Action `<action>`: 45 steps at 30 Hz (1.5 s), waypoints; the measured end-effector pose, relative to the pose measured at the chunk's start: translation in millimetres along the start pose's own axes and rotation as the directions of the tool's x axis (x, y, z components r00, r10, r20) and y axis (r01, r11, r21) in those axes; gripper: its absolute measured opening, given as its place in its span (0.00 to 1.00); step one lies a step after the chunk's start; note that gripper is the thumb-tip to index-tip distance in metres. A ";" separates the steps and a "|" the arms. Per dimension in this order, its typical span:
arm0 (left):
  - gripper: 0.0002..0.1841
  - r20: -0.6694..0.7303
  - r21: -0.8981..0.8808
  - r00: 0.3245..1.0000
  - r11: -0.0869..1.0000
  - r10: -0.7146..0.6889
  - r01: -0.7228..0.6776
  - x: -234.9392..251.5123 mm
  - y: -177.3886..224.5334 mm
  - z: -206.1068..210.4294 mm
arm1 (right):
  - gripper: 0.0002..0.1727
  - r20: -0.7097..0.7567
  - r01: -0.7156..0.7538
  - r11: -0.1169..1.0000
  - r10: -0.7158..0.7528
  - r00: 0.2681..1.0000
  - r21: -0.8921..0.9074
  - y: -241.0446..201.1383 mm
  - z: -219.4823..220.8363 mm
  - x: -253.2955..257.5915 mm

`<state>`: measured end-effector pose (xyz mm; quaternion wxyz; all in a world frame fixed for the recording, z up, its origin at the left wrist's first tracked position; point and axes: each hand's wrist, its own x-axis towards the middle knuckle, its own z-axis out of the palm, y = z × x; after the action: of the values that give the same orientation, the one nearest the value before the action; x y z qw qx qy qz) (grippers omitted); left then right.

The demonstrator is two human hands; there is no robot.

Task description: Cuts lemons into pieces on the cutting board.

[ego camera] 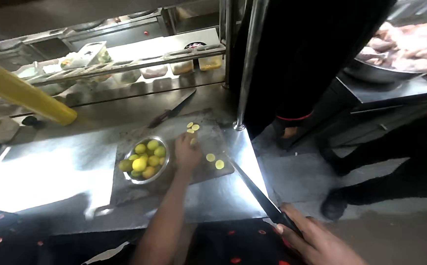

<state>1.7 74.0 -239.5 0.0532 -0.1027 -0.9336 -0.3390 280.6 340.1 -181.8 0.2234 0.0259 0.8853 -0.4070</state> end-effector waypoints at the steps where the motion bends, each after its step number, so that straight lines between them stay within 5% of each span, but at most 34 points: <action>1: 0.15 0.017 0.005 0.999 0.999 0.035 -0.035 -8.3 3.4 -2.1 | 0.22 -0.007 -0.005 1.000 0.005 1.000 0.003 0.8 1.6 -0.3; 5: 0.17 0.371 0.040 0.929 0.999 -0.008 -0.008 -24.9 18.0 -10.7 | 0.22 -0.007 -0.016 1.000 0.016 1.000 0.018 4.2 4.3 1.3; 7: 0.15 0.431 0.084 0.902 0.996 -0.032 -0.005 -25.5 22.2 -11.6 | 0.22 -0.009 -0.014 1.000 0.014 1.000 0.006 3.6 3.4 2.7; 16: 0.07 0.439 0.044 0.897 0.999 -0.048 0.032 -20.8 34.9 -14.8 | 0.22 0.004 -0.005 0.999 0.005 1.000 -0.035 1.5 0.1 4.3; 26: 0.09 0.416 0.091 0.907 0.995 -0.066 0.031 -18.1 37.3 -10.0 | 0.23 0.004 -0.013 0.999 0.014 1.000 -0.032 1.3 3.0 4.0; 35: 0.09 0.221 0.117 0.973 0.992 -0.063 0.038 -34.1 36.4 -48.6 | 0.23 0.038 0.012 0.997 -0.009 0.999 -0.070 -5.3 1.4 7.2; 39: 0.05 0.149 -0.144 0.986 0.985 -0.071 0.092 -42.6 28.5 -87.8 | 0.22 0.078 0.084 0.994 -0.079 0.994 -0.065 -11.8 5.4 16.2; 42: 0.10 0.311 -0.439 0.949 0.877 -0.056 0.196 -48.4 20.6 -96.0 | 0.22 0.125 0.148 0.988 -0.141 0.982 -0.044 -21.4 4.7 26.3; 45: 0.13 0.414 -0.550 0.910 0.798 0.003 0.248 -55.8 14.5 -95.1 | 0.22 0.157 0.206 0.978 -0.199 0.967 -0.029 -27.2 4.3 35.3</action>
<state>62.1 14.9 -167.2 -0.1929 -0.1182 -0.7771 -0.5874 244.4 314.0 -179.7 0.2483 -0.1011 0.8724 -0.4086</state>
